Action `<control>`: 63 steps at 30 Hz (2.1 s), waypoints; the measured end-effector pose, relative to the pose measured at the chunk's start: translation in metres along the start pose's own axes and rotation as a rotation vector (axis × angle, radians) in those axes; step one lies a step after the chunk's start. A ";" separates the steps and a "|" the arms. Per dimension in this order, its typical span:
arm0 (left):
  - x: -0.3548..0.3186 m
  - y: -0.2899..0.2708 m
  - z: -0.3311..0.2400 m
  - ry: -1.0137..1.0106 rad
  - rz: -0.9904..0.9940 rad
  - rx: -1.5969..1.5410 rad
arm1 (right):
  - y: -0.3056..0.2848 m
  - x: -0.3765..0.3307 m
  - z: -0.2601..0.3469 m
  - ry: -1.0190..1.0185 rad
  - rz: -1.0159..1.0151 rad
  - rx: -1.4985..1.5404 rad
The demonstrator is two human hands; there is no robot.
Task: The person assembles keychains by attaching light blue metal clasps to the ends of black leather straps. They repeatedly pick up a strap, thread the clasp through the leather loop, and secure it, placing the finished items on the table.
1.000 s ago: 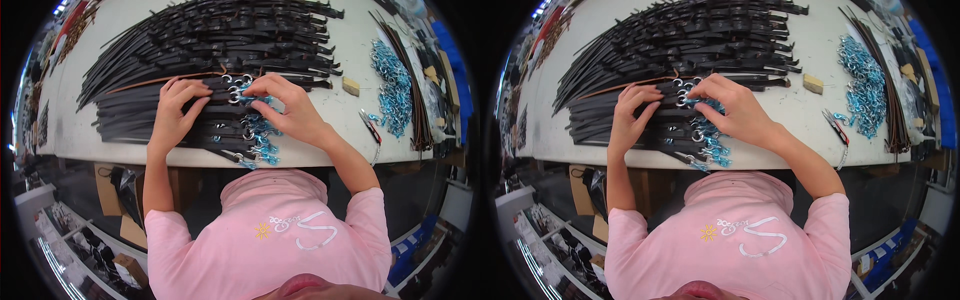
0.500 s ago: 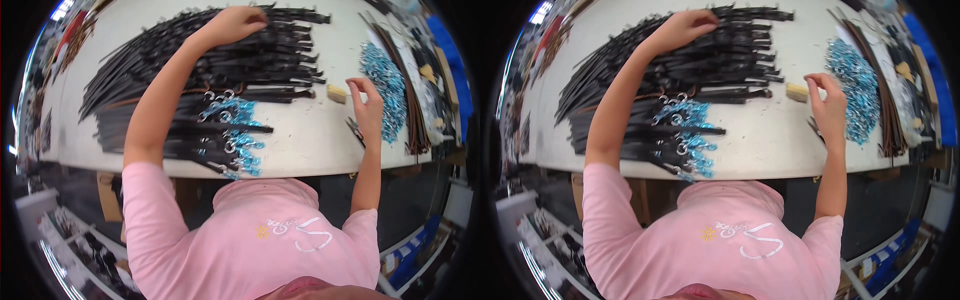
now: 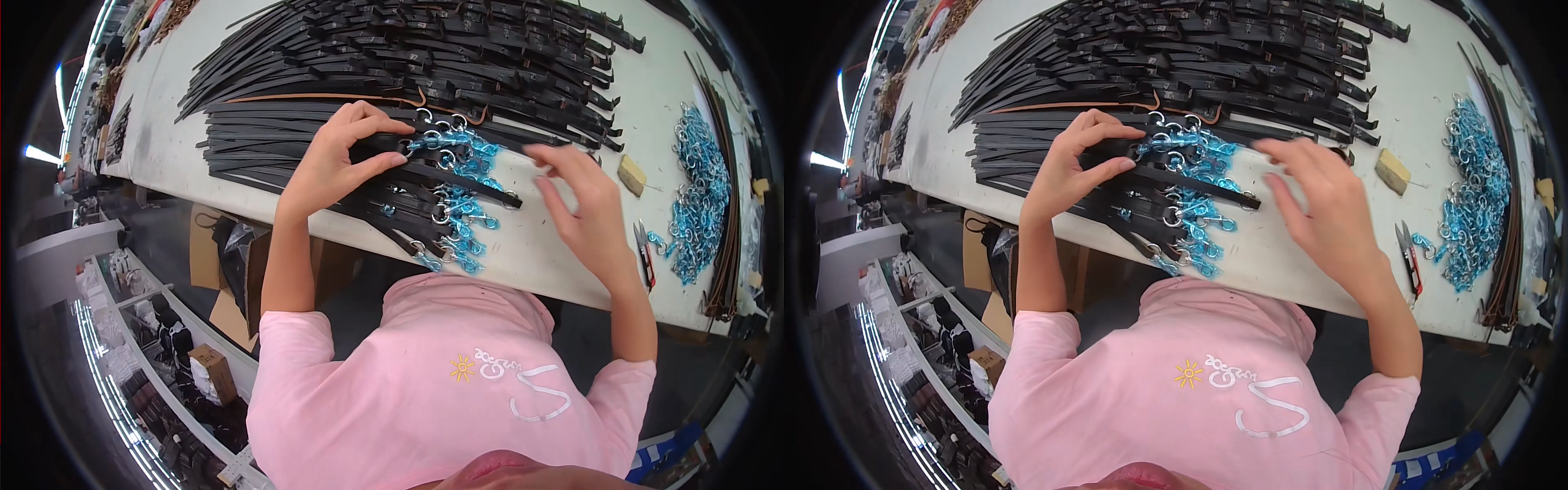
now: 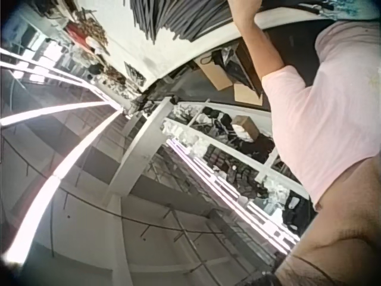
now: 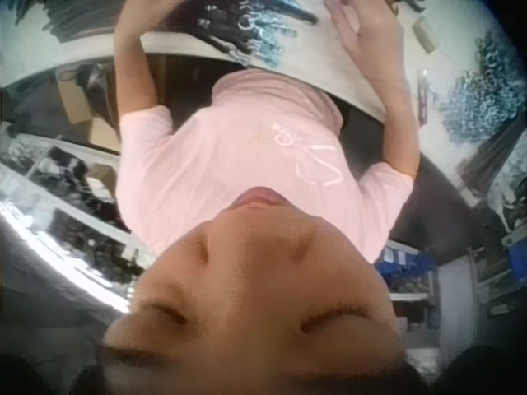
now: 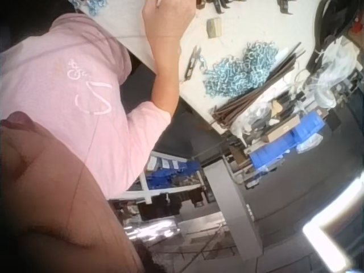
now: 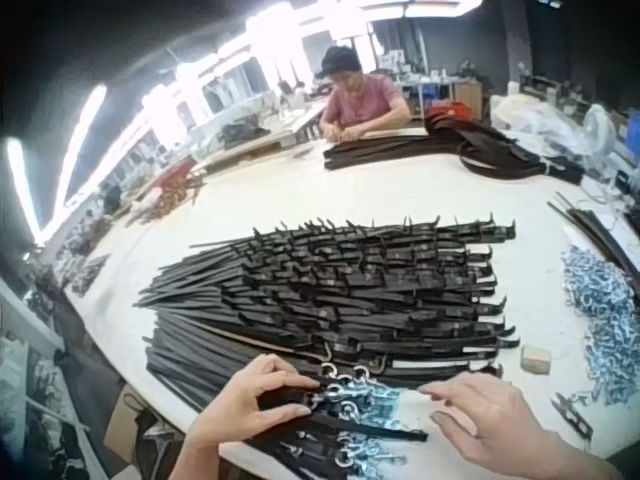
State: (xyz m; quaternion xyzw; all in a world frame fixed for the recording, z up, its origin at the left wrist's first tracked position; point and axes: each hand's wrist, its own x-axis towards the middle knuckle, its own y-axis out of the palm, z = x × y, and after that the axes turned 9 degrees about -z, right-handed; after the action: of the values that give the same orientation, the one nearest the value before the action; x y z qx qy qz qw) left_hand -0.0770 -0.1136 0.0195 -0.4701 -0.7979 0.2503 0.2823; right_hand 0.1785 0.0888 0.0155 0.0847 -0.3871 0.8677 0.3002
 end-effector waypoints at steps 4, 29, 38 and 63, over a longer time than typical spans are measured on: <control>0.000 0.006 0.004 0.059 -0.019 0.014 | 0.054 0.030 0.027 -0.212 -0.018 -0.023; -0.012 0.018 0.026 0.158 -0.237 -0.107 | 0.079 0.040 0.017 0.310 0.089 0.404; 0.011 -0.013 0.018 0.131 0.068 -0.218 | 0.043 0.033 0.020 -0.014 -0.118 0.039; 0.362 0.288 -0.098 0.870 0.157 0.707 | -0.160 -0.107 -0.090 0.499 -0.651 -0.415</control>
State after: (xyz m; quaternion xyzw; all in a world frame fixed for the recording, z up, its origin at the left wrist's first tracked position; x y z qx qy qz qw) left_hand 0.0210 0.3462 -0.0241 -0.4647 -0.4384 0.3056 0.7060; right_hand 0.3661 0.1888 0.0126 -0.0716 -0.4218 0.6260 0.6519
